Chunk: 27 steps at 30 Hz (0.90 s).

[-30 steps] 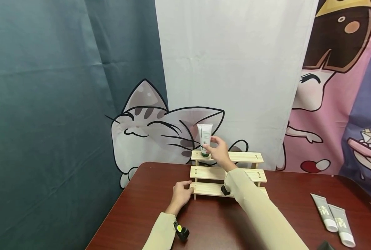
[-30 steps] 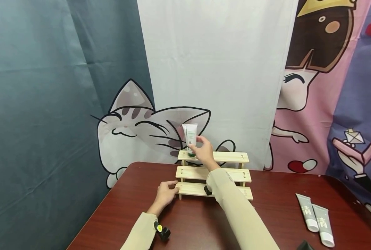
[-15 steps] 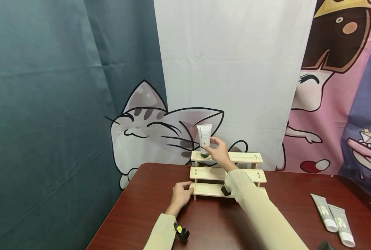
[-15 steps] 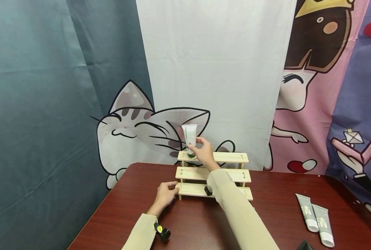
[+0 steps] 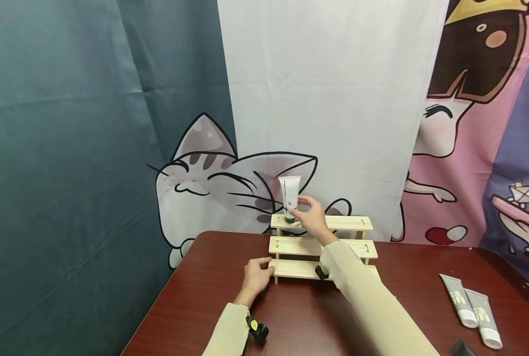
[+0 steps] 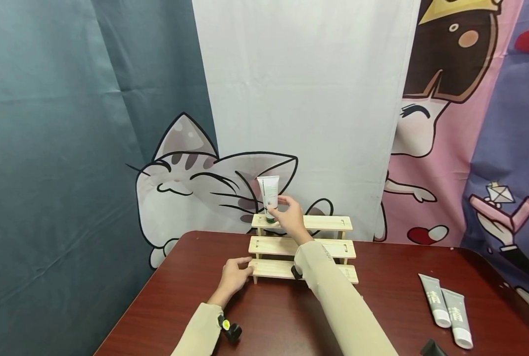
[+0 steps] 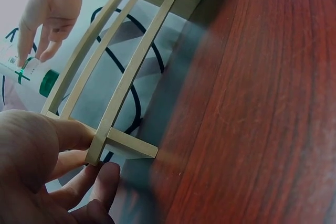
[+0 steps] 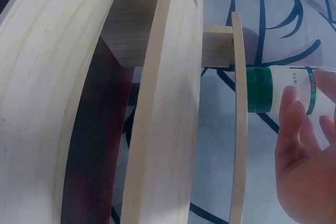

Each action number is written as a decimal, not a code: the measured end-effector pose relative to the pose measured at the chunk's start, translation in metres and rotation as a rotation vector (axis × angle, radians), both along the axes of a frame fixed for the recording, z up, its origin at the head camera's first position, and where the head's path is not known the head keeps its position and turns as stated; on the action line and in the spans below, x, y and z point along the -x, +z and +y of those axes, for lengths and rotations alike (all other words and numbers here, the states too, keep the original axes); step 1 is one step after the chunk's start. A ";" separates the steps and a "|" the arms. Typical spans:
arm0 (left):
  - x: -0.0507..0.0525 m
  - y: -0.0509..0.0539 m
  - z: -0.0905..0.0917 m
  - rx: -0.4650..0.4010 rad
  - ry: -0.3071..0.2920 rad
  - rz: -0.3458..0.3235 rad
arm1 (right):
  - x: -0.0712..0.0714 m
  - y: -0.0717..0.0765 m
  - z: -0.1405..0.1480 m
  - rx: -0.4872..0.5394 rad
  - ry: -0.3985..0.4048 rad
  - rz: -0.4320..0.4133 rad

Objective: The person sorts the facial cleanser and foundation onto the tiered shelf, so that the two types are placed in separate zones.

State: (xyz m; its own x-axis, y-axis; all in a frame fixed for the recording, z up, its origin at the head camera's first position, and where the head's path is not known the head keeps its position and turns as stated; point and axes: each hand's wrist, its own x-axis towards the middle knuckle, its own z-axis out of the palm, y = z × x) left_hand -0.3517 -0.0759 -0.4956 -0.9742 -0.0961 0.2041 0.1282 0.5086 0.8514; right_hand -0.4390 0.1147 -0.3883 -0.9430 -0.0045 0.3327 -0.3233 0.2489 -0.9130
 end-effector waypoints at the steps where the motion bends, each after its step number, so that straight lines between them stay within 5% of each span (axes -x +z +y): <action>1: 0.000 0.000 0.000 -0.001 0.003 0.001 | -0.001 0.000 0.000 -0.007 -0.005 0.000; 14: 0.000 -0.004 0.002 -0.018 0.010 0.049 | -0.012 0.000 0.014 -0.040 -0.006 0.017; 27: -0.002 -0.002 0.000 -0.040 0.011 0.027 | -0.028 -0.005 0.028 -0.026 0.020 0.041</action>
State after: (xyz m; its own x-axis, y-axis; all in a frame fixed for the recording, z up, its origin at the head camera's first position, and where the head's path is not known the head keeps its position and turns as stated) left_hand -0.3498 -0.0756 -0.4978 -0.9673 -0.1156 0.2258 0.1457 0.4759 0.8674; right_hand -0.4108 0.1424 -0.3936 -0.9283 -0.0319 0.3705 -0.3653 0.2655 -0.8922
